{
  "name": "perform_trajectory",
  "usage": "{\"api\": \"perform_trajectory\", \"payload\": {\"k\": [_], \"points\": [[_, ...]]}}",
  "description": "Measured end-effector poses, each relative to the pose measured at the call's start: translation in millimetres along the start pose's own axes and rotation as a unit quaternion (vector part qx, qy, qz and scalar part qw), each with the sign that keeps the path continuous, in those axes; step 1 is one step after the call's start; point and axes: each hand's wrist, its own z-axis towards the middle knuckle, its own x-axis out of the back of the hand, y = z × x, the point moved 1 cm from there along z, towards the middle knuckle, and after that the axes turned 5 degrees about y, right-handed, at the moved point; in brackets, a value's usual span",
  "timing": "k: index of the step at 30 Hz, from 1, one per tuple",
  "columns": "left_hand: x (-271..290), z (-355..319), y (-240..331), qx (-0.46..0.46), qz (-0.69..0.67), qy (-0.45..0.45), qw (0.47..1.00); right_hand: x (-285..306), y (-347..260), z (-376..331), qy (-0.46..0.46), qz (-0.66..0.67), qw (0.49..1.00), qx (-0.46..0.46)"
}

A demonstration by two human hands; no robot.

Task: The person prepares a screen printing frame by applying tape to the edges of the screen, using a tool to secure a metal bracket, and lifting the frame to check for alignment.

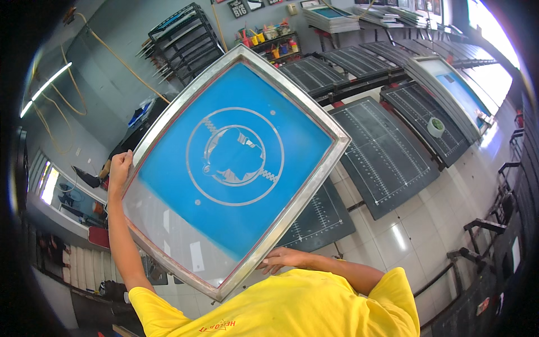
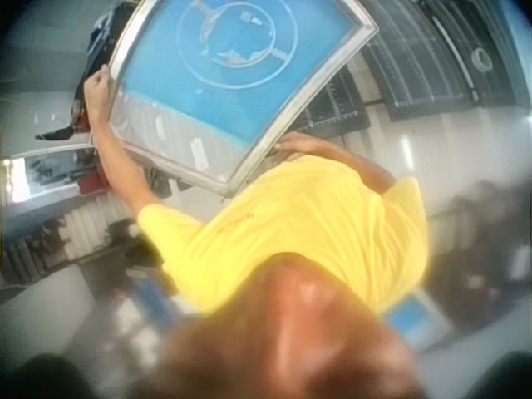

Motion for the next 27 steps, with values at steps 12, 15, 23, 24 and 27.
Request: {"api": "perform_trajectory", "payload": {"k": [12,15,23,24,27], "points": [[-9.8,17.5,13.7,-0.004,0.008,-0.024,1.0,13.6,-3.8,2.6,-0.039,-0.051,0.998,-0.008],[-10.8,19.9,25.0,-0.006,0.02,-0.02,1.0,17.2,-2.4,3.6,-0.039,-0.054,0.998,-0.014],[-2.5,33.8,41.0,-0.062,0.019,-0.018,0.998,22.5,-47.1,-17.3,0.005,-0.324,0.944,0.068],[-2.4,36.4,43.3,-0.066,0.013,-0.018,0.998,25.8,-62.6,-26.9,0.011,-0.318,0.944,0.083],[13.0,38.1,68.3,-0.092,0.059,0.002,0.994,33.9,-135.3,-58.9,0.044,-0.334,0.93,0.149]]}}
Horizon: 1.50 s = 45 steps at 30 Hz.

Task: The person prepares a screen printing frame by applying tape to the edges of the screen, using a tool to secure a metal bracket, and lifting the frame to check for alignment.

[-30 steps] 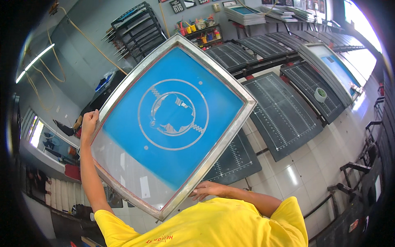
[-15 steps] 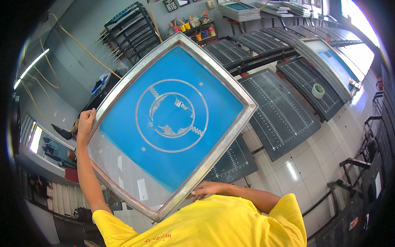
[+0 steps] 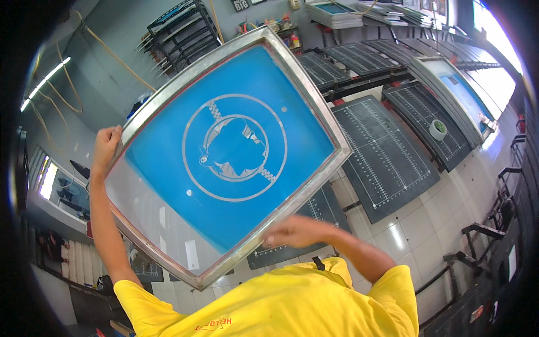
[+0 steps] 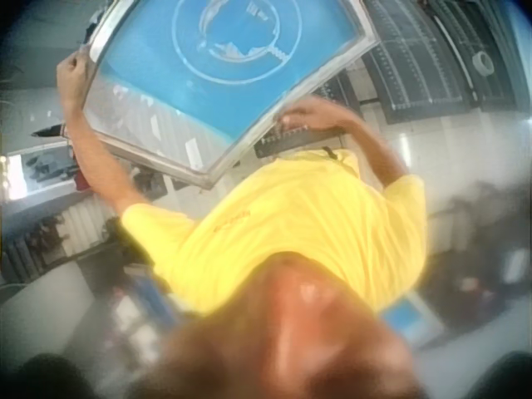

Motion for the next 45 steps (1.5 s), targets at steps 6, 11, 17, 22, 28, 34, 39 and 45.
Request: {"api": "perform_trajectory", "payload": {"k": [6,11,17,22,28,34,39,45], "points": [[23.4,24.6,38.4,-0.072,0.063,-0.017,0.995,142.3,-137.0,17.0,0.343,-0.305,0.858,0.23],[18.3,28.5,69.7,-0.12,0.08,-0.036,0.989,224.7,-180.2,76.2,0.394,-0.689,0.54,0.28],[10.7,-0.5,53.1,-0.12,-0.027,-0.033,0.992,237.3,-200.8,97.0,0.209,-0.731,0.611,0.221],[9.5,-11.7,21.3,-0.085,-0.067,-0.051,0.993,225.3,-204.6,112.8,0.185,-0.668,0.66,0.29],[18.9,-45.6,21.2,-0.101,-0.008,0.155,0.983,221.5,-204.7,133.4,0.204,-0.688,0.64,0.274],[62.2,-203.1,41.6,0.036,-0.139,0.316,0.938,209.0,-200.8,182.3,0.243,-0.645,0.658,0.303],[-26.4,-343.9,36.7,0.38,-0.083,0.105,0.915,197.5,-184.8,195.4,0.299,-0.619,0.677,0.264],[-169.9,-454.5,3.8,0.423,-0.385,0.091,0.815,127.9,-156.7,270.4,0.311,-0.56,0.736,0.216]]}}
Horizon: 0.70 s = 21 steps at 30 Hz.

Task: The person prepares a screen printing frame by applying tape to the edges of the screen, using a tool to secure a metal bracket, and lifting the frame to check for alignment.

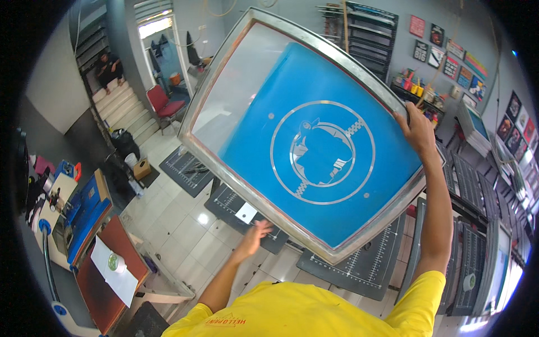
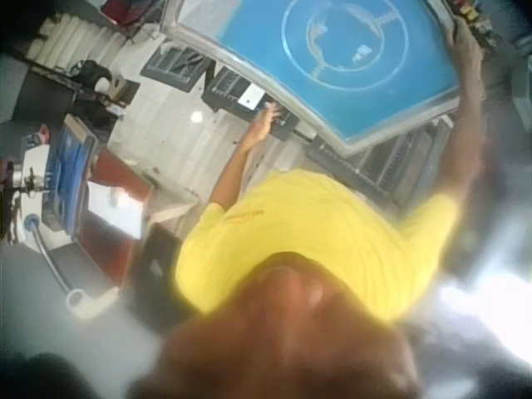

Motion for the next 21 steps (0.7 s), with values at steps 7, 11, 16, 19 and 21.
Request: {"api": "perform_trajectory", "payload": {"k": [7,11,16,19,21], "points": [[11.9,11.6,-15.0,-0.073,-0.167,0.244,0.953,-69.0,-48.5,-17.3,-0.004,0.093,0.991,-0.093],[65.4,0.2,-3.1,-0.064,-0.133,0.385,0.911,-111.8,-92.3,-51.8,-0.052,0.188,0.967,-0.166],[134.0,-10.3,-15.8,-0.061,-0.05,0.472,0.878,-187.5,-117.6,-126.7,-0.102,0.287,0.925,-0.227],[171.4,-23.2,-19.4,-0.04,0.004,0.498,0.866,-198.5,-145.4,-171.9,-0.122,0.355,0.886,-0.272],[186.1,-25.8,-18.8,-0.048,0.015,0.511,0.858,-202.1,-157.1,-199.7,-0.144,0.376,0.859,-0.318]]}}
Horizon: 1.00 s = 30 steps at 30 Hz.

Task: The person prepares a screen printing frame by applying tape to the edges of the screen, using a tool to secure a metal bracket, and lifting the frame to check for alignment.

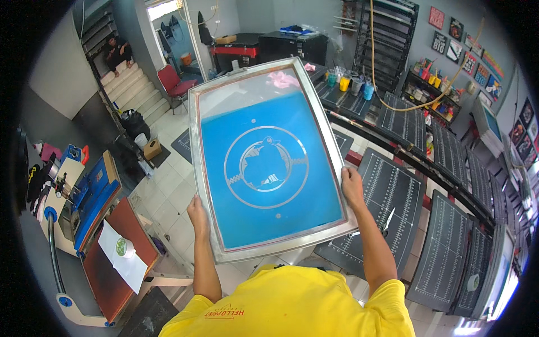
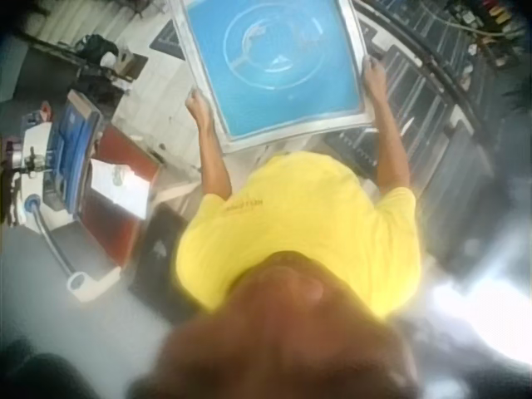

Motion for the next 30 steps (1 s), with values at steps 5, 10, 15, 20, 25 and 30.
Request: {"api": "perform_trajectory", "payload": {"k": [5,10,15,20,25,30], "points": [[6.5,18.3,5.2,0.02,0.059,-0.056,0.996,-9.0,16.3,-48.2,0.014,0.063,0.993,-0.095],[-14.8,33.0,-8.9,0.013,0.092,-0.093,0.991,-11.8,47.1,-64.0,0.017,0.067,0.988,-0.142],[-39.9,50.0,-11.8,0.001,0.107,-0.14,0.984,-18.5,54.3,-78.0,0.055,0.102,0.98,-0.164],[-74.8,72.1,-7.4,0.017,0.084,-0.204,0.975,-26.7,65.3,-85.7,0.117,0.056,0.979,-0.159],[-105.7,99.9,-18.4,0.0,0.091,-0.249,0.964,-36.7,62.4,-92.4,0.149,0.074,0.968,-0.186],[-126.1,124.3,-26.0,-0.017,0.097,-0.287,0.953,-49.5,57.0,-96.1,0.209,0.074,0.957,-0.188]]}}
